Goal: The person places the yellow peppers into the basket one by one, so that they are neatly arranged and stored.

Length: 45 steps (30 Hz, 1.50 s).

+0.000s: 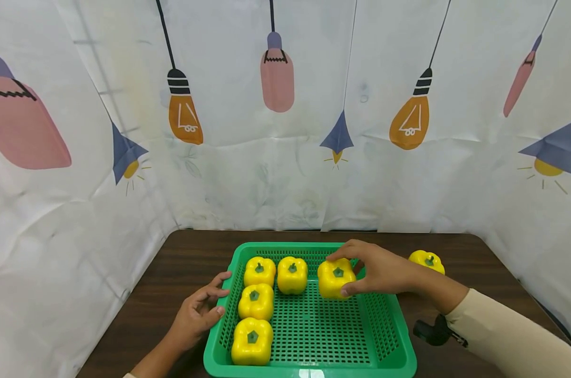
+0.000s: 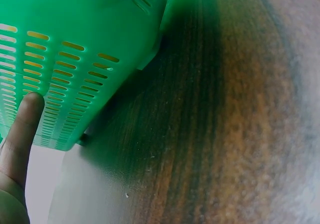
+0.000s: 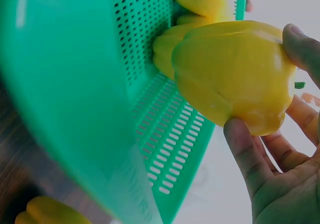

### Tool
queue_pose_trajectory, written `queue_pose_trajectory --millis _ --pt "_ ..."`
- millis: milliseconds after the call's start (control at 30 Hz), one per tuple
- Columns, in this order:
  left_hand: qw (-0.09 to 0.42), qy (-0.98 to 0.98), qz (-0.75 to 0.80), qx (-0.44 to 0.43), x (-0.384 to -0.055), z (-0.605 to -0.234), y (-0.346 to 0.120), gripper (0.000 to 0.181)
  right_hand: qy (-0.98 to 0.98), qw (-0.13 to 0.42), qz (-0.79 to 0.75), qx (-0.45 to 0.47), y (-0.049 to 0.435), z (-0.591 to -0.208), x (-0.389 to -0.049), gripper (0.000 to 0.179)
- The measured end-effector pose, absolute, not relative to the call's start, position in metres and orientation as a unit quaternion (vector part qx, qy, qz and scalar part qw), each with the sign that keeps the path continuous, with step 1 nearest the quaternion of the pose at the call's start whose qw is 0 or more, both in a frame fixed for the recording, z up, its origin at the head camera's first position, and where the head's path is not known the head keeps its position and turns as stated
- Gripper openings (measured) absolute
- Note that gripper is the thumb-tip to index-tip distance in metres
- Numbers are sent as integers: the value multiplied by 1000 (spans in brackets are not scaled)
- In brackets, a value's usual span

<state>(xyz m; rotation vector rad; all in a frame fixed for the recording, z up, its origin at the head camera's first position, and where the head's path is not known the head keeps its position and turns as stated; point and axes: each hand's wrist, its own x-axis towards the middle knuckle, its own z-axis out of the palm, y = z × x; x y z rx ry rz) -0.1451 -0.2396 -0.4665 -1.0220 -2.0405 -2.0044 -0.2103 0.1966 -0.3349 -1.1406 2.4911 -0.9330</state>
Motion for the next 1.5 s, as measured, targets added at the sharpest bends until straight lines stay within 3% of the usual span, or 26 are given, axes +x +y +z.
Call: queue_pose_trajectory --millis 800,1500 --pt "56 -674 -654 -340 -148 -469 -241 32 846 127 -334 -395 165 -343 -212 61" --pt "48 -666 -664 -337 -148 -473 -241 34 844 165 -326 -392 142 -360 -211 62"
